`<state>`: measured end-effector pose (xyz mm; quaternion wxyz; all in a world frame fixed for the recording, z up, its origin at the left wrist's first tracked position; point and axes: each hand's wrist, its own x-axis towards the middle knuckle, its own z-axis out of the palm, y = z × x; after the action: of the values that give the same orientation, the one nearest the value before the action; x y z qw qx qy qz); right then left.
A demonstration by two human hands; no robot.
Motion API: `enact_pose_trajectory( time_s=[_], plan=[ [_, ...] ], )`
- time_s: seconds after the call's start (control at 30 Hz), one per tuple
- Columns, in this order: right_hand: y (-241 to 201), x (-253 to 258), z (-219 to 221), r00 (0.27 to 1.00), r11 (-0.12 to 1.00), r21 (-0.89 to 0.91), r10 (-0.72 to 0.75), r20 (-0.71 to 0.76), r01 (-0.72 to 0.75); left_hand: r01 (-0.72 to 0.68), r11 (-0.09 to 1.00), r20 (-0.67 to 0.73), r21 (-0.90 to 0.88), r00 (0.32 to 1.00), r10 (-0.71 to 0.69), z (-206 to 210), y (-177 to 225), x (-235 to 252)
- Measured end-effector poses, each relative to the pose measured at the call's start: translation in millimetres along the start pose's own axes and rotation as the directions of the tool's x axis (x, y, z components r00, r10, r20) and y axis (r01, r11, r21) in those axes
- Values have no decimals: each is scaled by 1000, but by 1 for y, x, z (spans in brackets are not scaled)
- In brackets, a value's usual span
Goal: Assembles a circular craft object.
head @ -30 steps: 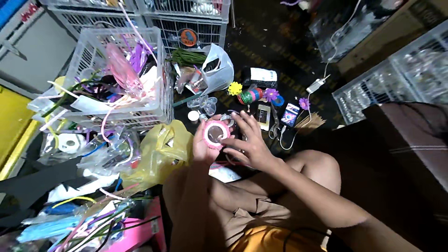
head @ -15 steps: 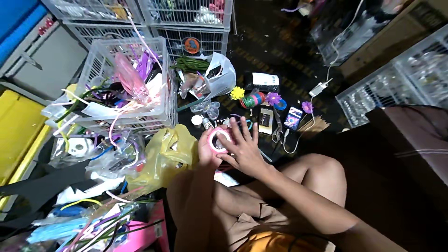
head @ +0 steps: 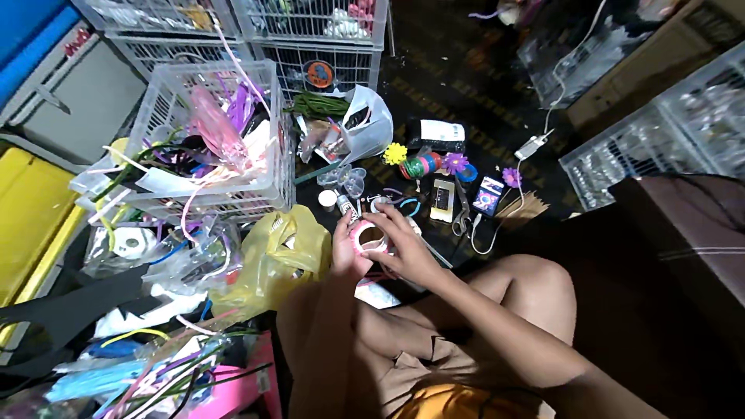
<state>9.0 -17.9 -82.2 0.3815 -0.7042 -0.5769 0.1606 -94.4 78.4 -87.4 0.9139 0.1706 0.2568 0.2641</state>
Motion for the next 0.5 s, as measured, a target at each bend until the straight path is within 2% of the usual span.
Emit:
enact_pose_trajectory(
  time_s=[0.1, 0.2, 0.27, 0.33, 0.5],
  plan=[
    [-3, 4, -4, 978, 935, 290, 207, 18, -203, -67, 974, -46, 214, 996, 79, 0, -6, 6],
    [6, 6, -6, 909, 793, 503, 415, -35, -343, -128, 858, -30, 497, 986, 165, -5, -5, 10],
    [14, 6, -8, 863, 736, 585, 492, -118, -340, -120, 791, 15, 600, 990, 139, -6, 2, 7],
    [16, 7, -13, 831, 725, 609, 524, -186, -321, -105, 769, 48, 631, 994, 96, -6, 8, 4],
    [9, 8, -23, 825, 749, 605, 503, -257, -269, -95, 761, 47, 641, 995, 84, 0, 10, -2]
  ],
)
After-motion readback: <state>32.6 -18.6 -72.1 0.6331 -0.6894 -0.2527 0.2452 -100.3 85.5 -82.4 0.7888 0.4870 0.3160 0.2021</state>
